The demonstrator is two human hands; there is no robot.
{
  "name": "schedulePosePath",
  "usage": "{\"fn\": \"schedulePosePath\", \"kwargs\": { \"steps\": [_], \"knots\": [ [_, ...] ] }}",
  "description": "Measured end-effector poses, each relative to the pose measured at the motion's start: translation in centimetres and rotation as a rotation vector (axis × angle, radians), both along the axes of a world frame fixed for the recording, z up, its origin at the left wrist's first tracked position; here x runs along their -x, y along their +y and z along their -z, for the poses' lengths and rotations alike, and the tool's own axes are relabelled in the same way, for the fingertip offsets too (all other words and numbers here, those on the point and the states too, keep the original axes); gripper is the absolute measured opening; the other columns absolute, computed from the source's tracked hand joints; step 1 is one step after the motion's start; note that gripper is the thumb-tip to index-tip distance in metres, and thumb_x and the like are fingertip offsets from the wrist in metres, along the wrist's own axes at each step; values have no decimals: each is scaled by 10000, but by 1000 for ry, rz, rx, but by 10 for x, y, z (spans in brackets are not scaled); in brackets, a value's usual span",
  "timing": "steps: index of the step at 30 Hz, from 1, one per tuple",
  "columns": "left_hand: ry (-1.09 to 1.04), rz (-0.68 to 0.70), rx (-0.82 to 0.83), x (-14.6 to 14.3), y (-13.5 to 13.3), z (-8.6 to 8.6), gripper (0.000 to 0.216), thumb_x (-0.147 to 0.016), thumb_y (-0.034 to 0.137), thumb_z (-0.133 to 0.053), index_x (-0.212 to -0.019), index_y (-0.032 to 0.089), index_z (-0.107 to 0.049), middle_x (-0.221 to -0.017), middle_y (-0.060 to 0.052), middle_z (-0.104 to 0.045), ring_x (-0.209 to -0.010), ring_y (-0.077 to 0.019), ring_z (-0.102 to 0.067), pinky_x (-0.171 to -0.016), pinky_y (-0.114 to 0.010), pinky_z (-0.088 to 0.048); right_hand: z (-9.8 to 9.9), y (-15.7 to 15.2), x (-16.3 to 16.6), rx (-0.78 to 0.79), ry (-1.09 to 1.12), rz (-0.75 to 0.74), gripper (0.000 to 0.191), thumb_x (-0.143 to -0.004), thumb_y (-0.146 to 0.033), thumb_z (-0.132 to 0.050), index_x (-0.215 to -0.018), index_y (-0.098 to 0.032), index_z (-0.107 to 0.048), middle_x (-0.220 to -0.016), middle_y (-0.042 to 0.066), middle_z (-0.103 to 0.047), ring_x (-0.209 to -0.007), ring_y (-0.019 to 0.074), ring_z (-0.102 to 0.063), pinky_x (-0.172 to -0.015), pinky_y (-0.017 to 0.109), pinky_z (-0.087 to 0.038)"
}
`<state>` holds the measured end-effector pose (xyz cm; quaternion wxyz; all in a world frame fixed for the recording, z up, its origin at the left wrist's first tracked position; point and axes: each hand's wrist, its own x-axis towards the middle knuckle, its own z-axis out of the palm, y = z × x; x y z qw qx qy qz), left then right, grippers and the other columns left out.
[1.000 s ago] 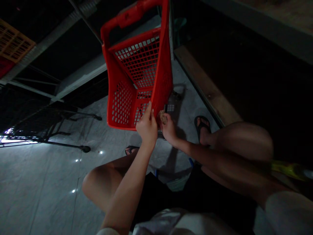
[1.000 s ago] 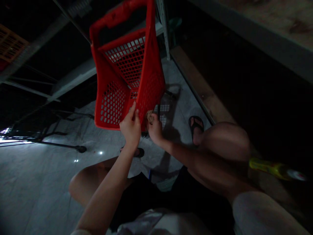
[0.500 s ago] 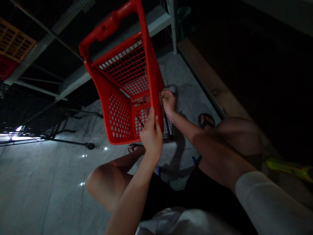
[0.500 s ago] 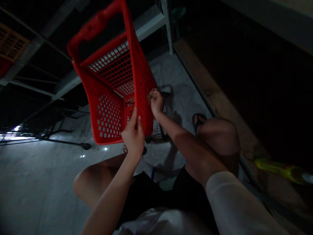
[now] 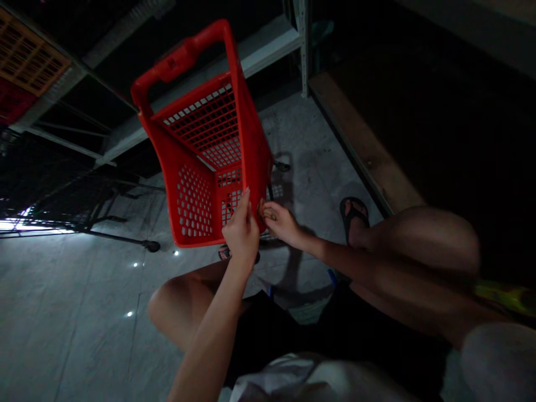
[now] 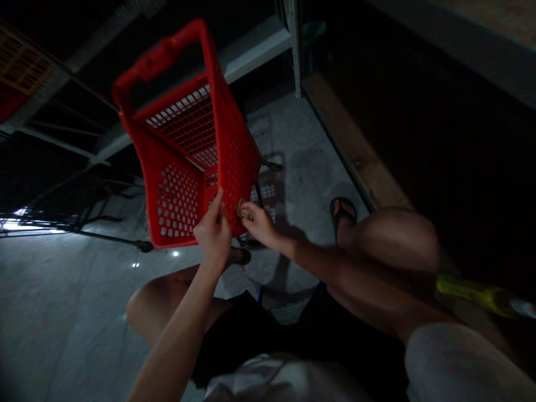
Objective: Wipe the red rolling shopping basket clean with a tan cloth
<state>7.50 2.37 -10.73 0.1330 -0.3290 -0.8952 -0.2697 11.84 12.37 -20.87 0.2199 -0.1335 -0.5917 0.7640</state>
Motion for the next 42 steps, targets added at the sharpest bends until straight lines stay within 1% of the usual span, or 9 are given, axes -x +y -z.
{"fn": "schedulePosePath", "kwargs": {
  "steps": [4,9,12,19,25,28,33,37,42],
  "knots": [
    [63,-3,9,7,-17,1,409,-1040,249,-492,-1425,214,-625,-1293,-104,-745,-791,-166,-762,-696,-260,-566,-6,-8,6,-44,-9,-13,258,-705,-205,-582,-958,-227,-623,-904,-1,-700,-850,175,-671,-850,340,-562],
    [95,4,35,-2,-26,1,460,-1047,286,-486,-1499,224,-546,-1394,-122,-682,-695,-147,-731,-644,-258,-563,-10,69,73,-56,-32,366,242,-712,-228,-611,-952,-248,-584,-963,3,-695,-933,181,-654,-921,370,-554],
    [149,29,56,-13,-30,3,473,-1034,295,-526,-1502,230,-541,-1382,-111,-689,-641,-135,-713,-610,-248,-558,-5,101,103,51,-75,458,245,-694,-249,-627,-932,-255,-572,-931,-13,-682,-860,160,-639,-812,322,-567],
    [182,93,30,-4,-52,15,423,-1015,195,-502,-1418,218,-630,-1180,-90,-792,-754,-136,-755,-744,-231,-589,8,54,87,67,-147,311,181,-649,-271,-623,-824,-226,-640,-714,-44,-629,-644,145,-574,-641,284,-518],
    [192,86,35,34,-44,14,392,-1025,227,-482,-1365,190,-674,-1110,-97,-810,-633,-127,-712,-649,-237,-545,16,-8,28,9,-126,-137,182,-625,-233,-596,-783,-194,-677,-735,-14,-687,-678,154,-616,-672,284,-506],
    [157,89,-8,45,-32,12,386,-1023,254,-498,-1360,199,-676,-1206,-110,-781,-716,-139,-745,-691,-243,-561,22,-15,19,-18,-117,-212,156,-639,-244,-584,-774,-206,-654,-774,-11,-692,-740,160,-633,-728,288,-516],
    [118,113,-28,43,-27,13,362,-1017,235,-502,-1320,218,-699,-1182,-73,-793,-784,-140,-770,-728,-234,-582,32,38,46,-117,-66,182,312,-633,-265,-617,-943,-226,-598,-1007,18,-688,-967,203,-640,-968,381,-507],
    [130,158,-59,30,-37,13,335,-1013,199,-503,-1265,214,-724,-1190,-68,-790,-902,-145,-789,-803,-236,-612,39,84,76,-129,-115,473,336,-667,-276,-588,-1000,-231,-574,-1084,45,-672,-1019,204,-624,-1010,396,-504],
    [152,203,-70,20,-51,10,317,-1010,178,-517,-1246,203,-728,-1186,-66,-789,-1028,-159,-779,-896,-256,-625,51,92,100,124,-195,487,421,-744,-277,-516,-1164,-257,-527,-1041,35,-664,-896,189,-661,-847,390,-581]
  ]
}}
